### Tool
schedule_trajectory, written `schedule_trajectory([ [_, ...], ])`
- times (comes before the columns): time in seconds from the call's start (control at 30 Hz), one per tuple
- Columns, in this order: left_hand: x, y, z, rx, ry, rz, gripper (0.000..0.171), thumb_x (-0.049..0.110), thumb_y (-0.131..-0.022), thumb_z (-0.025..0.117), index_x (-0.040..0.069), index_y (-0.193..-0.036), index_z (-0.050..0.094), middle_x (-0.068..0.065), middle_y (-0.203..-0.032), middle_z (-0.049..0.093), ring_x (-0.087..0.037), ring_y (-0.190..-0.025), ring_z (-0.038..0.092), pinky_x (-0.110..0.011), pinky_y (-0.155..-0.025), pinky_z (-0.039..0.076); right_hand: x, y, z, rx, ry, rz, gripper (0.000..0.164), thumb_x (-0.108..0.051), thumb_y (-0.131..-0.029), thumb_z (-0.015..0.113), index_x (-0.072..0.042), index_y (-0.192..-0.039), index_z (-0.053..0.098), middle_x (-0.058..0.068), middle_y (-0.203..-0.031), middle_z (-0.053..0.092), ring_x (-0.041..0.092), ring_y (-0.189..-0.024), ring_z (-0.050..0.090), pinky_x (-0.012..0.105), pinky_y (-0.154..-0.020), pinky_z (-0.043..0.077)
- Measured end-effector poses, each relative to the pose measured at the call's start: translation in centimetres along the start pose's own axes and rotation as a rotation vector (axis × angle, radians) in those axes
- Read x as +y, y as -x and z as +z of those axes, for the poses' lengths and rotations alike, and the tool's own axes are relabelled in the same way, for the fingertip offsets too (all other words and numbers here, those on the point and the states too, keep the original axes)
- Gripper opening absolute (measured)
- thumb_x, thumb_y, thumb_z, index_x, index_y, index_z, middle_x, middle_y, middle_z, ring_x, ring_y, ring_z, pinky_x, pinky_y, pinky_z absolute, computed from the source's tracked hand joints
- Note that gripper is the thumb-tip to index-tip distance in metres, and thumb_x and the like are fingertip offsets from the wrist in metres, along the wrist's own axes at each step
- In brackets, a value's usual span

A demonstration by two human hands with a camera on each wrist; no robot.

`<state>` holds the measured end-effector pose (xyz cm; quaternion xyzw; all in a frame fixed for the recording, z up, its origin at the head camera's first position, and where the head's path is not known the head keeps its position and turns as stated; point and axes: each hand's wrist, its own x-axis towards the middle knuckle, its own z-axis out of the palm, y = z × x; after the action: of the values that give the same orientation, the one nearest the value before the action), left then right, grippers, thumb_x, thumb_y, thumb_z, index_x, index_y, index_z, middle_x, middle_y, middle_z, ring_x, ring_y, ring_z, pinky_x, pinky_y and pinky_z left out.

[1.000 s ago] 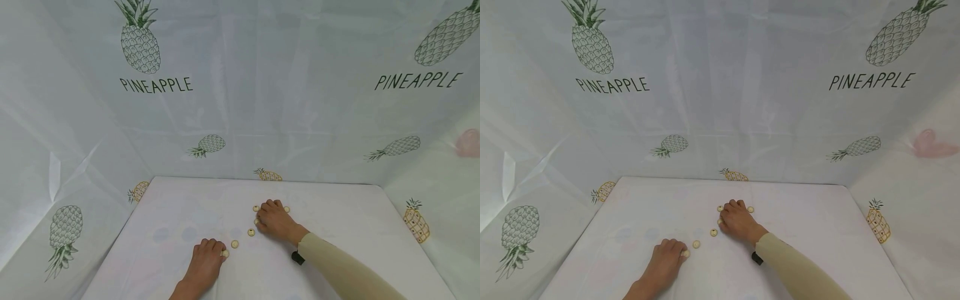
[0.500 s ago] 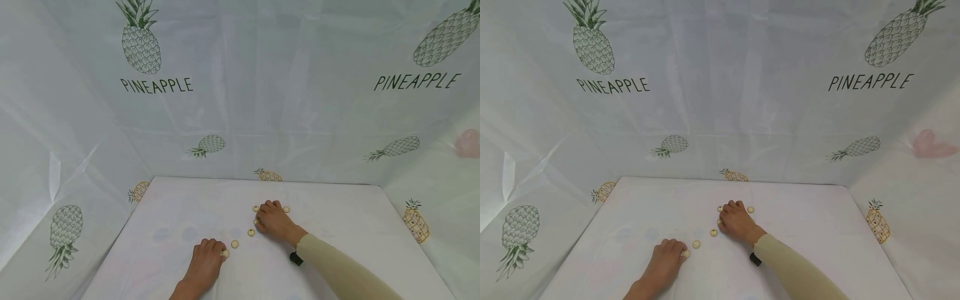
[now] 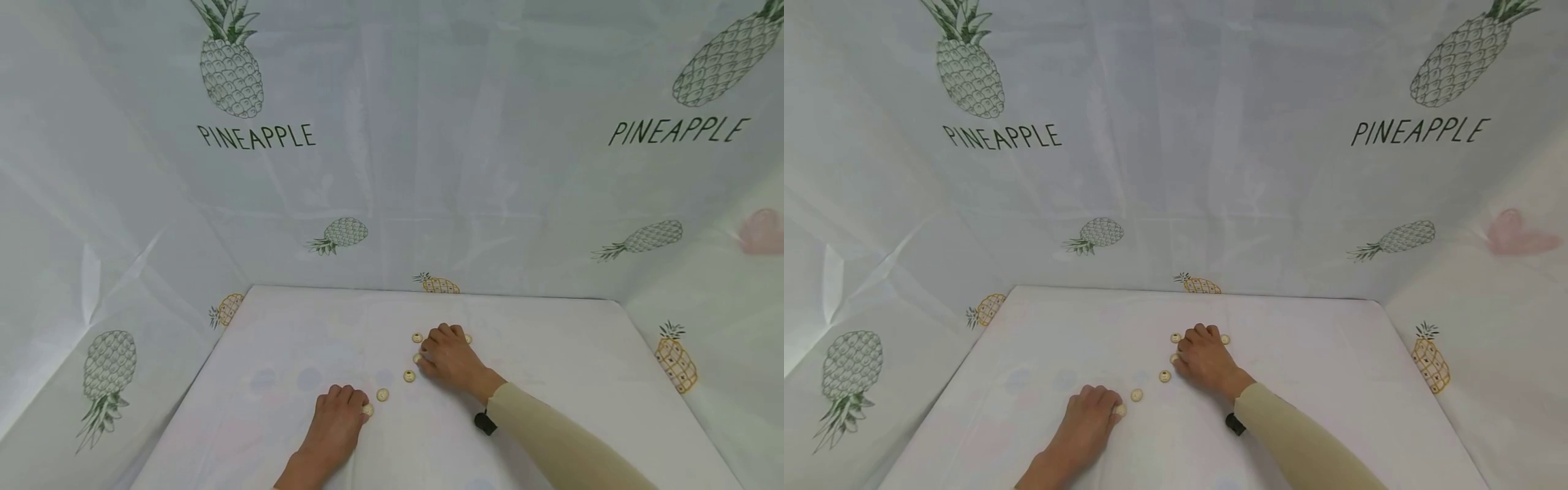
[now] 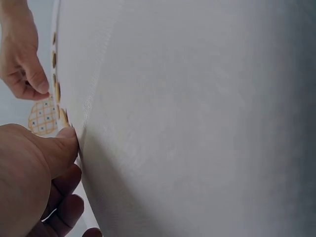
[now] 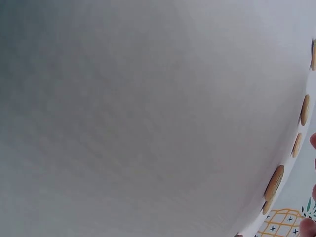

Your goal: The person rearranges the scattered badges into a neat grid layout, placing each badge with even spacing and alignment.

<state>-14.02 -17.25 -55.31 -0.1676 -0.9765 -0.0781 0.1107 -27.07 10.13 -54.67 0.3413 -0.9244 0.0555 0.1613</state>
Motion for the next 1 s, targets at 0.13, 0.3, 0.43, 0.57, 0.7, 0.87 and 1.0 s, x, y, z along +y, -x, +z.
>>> schedule_trajectory([
  [0.13, 0.0, -0.1, 0.0, 0.005, -0.023, 0.032, 0.027, 0.03, -0.088, 0.084, 0.014, -0.104, 0.069, 0.0, -0.098, 0.064, -0.017, -0.09, 0.05, -0.04, -0.075, 0.044, -0.2, 0.1, -0.1, -0.006, -0.014, 0.023, 0.025, -0.041, -0.099, 0.074, -0.016, -0.102, 0.075, -0.002, -0.101, 0.067, 0.019, -0.097, 0.053, 0.046, -0.094, 0.043],
  [0.3, -0.2, -0.2, 0.1, 0.015, -0.044, 0.048, 0.03, 0.032, -0.089, 0.084, 0.012, -0.106, 0.069, -0.003, -0.103, 0.065, -0.021, -0.095, 0.054, -0.044, -0.078, 0.047, -0.7, 0.2, -0.1, 0.018, -0.028, 0.023, 0.019, -0.035, -0.1, 0.073, -0.016, -0.1, 0.076, -0.001, -0.099, 0.066, 0.02, -0.095, 0.052, 0.047, -0.093, 0.043],
  [0.43, -0.3, -0.2, 0.1, 0.028, -0.044, 0.043, 0.033, 0.033, -0.087, 0.085, 0.012, -0.106, 0.069, -0.003, -0.103, 0.065, -0.022, -0.095, 0.055, -0.045, -0.079, 0.048, -1.3, 0.4, 0.0, 0.045, -0.056, 0.005, 0.011, -0.027, -0.098, 0.074, -0.016, -0.099, 0.075, -0.002, -0.097, 0.065, 0.02, -0.094, 0.052, 0.046, -0.093, 0.043],
  [0.57, -0.3, -0.1, 0.0, 0.017, -0.041, 0.033, 0.029, 0.033, -0.087, 0.085, 0.014, -0.102, 0.067, -0.001, -0.1, 0.063, -0.021, -0.094, 0.053, -0.045, -0.08, 0.047, -2.0, 0.7, -0.4, 0.052, -0.072, -0.031, 0.005, -0.021, -0.096, 0.075, -0.017, -0.099, 0.073, -0.003, -0.098, 0.064, 0.02, -0.095, 0.052, 0.046, -0.094, 0.042],
  [0.7, -0.1, -0.1, -0.3, 0.005, -0.041, 0.022, 0.028, 0.033, -0.088, 0.084, 0.016, -0.101, 0.067, 0.0, -0.097, 0.062, -0.02, -0.092, 0.052, -0.044, -0.08, 0.047, -2.7, 0.8, -0.8, 0.019, -0.061, -0.044, 0.009, -0.023, -0.096, 0.074, -0.018, -0.103, 0.073, -0.002, -0.103, 0.064, 0.02, -0.099, 0.051, 0.047, -0.097, 0.042],
  [0.87, 0.1, 0.0, -0.6, 0.006, -0.05, 0.016, 0.028, 0.031, -0.087, 0.085, 0.015, -0.1, 0.067, 0.001, -0.094, 0.061, -0.019, -0.09, 0.05, -0.044, -0.078, 0.046, -3.3, 1.1, -1.0, -0.063, -0.074, -0.036, 0.014, -0.029, -0.1, 0.07, -0.019, -0.11, 0.074, -0.003, -0.107, 0.064, 0.019, -0.101, 0.049, 0.047, -0.099, 0.04],
  [1.0, 0.2, 0.1, -0.5, 0.014, -0.056, 0.017, 0.028, 0.031, -0.087, 0.086, 0.015, -0.1, 0.067, 0.001, -0.093, 0.06, -0.019, -0.088, 0.05, -0.043, -0.076, 0.045, -3.5, 1.2, -0.7, -0.098, -0.082, -0.038, 0.017, -0.033, -0.102, 0.069, -0.02, -0.112, 0.075, -0.005, -0.109, 0.065, 0.017, -0.103, 0.049, 0.045, -0.099, 0.038],
])
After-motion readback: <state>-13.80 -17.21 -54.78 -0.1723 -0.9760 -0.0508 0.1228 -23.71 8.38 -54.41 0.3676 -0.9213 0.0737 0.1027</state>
